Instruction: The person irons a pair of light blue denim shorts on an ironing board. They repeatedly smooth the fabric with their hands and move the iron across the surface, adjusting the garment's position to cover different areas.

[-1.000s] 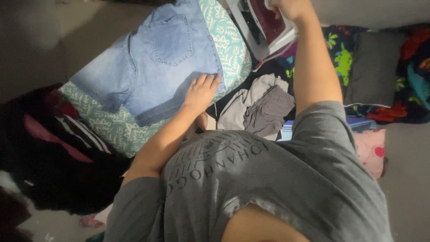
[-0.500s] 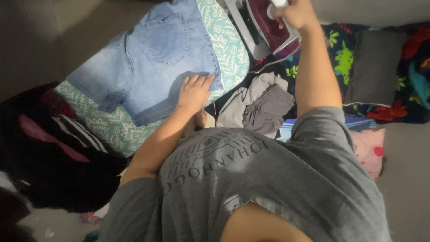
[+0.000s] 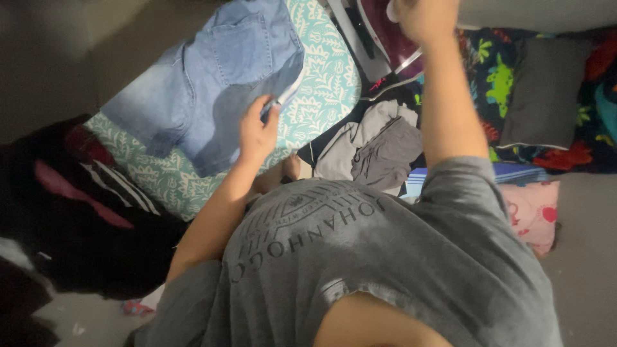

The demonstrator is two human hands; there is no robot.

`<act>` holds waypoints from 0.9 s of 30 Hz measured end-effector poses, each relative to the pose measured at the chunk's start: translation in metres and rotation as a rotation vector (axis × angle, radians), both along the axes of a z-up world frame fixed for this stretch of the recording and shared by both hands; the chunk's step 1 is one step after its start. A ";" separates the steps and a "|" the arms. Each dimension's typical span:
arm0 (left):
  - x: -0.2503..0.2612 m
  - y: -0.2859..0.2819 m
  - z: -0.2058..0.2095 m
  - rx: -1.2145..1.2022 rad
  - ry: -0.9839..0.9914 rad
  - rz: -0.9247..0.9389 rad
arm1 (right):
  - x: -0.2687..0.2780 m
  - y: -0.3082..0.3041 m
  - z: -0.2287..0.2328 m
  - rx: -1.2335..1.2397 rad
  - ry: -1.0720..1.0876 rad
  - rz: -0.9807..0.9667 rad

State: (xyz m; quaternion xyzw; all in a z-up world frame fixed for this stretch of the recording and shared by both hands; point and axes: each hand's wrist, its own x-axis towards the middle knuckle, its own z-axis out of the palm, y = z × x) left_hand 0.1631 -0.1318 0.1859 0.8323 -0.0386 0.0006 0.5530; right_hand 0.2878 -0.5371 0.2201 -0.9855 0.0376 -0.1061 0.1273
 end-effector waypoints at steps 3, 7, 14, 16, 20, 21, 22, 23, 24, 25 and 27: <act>-0.013 0.004 0.005 -0.071 0.003 -0.030 | -0.008 0.058 -0.011 0.259 -0.084 0.133; -0.024 0.012 0.005 -0.108 -0.018 -0.033 | 0.003 0.139 -0.047 1.237 0.642 -0.011; -0.029 0.044 -0.019 -0.660 0.109 0.200 | 0.033 0.217 -0.092 1.686 0.513 -0.015; -0.028 0.062 -0.020 -0.767 0.135 0.261 | 0.042 0.230 -0.096 1.573 0.471 0.066; -0.021 0.087 -0.016 -0.865 0.134 0.380 | 0.049 0.249 -0.092 1.564 0.525 0.055; -0.018 0.092 -0.014 -0.860 0.115 0.382 | 0.049 0.253 -0.091 1.566 0.546 0.036; -0.016 0.095 -0.011 -0.855 0.098 0.383 | 0.047 0.256 -0.091 1.566 0.568 0.016; -0.015 0.097 -0.007 -0.850 0.081 0.385 | 0.047 0.259 -0.092 1.567 0.589 -0.004; -0.017 0.098 -0.002 -0.749 0.057 0.373 | 0.046 0.262 -0.095 1.508 0.478 0.053; -0.020 0.098 0.006 -0.648 0.034 0.360 | 0.042 0.266 -0.098 1.447 0.367 0.109; -0.024 0.097 0.022 -0.377 -0.045 0.309 | 0.041 0.267 -0.098 1.281 0.114 0.322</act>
